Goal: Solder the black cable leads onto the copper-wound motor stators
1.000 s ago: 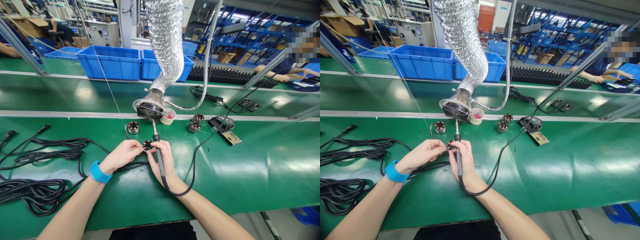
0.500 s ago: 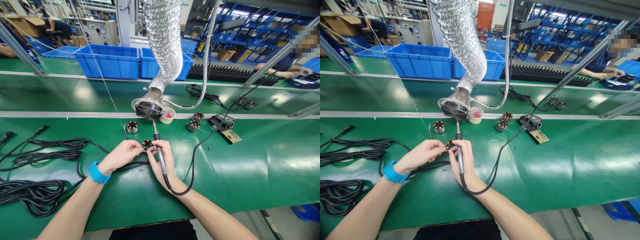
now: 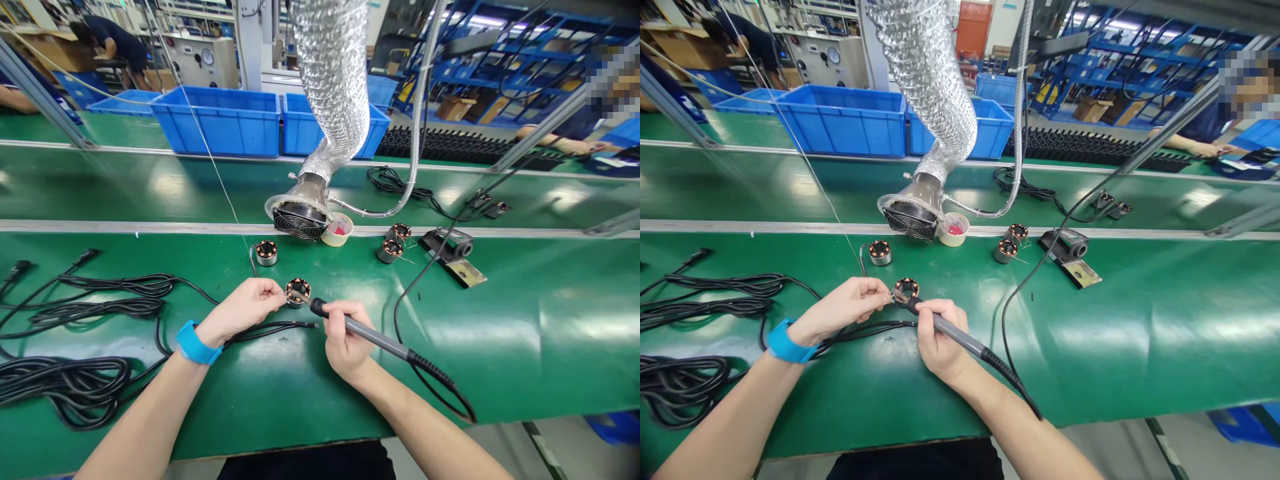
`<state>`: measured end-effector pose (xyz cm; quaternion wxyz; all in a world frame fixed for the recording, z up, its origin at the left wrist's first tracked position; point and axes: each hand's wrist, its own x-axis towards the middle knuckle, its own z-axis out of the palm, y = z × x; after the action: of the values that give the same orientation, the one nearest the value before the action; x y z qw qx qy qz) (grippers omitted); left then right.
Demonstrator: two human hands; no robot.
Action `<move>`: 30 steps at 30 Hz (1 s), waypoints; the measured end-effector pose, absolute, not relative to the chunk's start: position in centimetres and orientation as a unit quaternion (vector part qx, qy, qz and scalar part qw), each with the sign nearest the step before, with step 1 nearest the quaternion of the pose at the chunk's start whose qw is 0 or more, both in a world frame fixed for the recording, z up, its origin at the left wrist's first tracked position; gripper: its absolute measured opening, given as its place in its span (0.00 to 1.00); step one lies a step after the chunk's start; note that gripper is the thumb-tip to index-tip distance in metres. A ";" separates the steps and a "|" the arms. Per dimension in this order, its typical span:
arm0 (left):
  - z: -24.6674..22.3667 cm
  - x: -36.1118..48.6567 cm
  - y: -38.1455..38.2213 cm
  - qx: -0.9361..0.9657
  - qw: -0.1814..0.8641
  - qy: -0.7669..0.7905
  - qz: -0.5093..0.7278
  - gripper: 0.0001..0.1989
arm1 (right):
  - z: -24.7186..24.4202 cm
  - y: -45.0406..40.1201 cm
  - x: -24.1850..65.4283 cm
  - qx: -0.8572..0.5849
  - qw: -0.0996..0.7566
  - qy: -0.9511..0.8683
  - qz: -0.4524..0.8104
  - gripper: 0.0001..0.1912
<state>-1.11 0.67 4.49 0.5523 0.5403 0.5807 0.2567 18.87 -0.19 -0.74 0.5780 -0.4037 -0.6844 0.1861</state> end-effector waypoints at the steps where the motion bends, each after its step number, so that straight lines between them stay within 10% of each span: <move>1: 4.5 -1.1 0.7 0.538 0.554 0.581 0.257 0.13 | -0.9 -0.2 19.0 -0.396 0.584 -0.685 0.180 0.08; 30: 4.2 -1.2 0.7 0.530 0.552 0.580 0.279 0.16 | 0.2 -0.2 18.6 -0.352 0.596 -0.708 0.141 0.08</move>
<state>-1.15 0.69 4.17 0.5516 0.5303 0.5801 0.2794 18.61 -0.23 0.18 0.5964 -0.3516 -0.7077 0.1411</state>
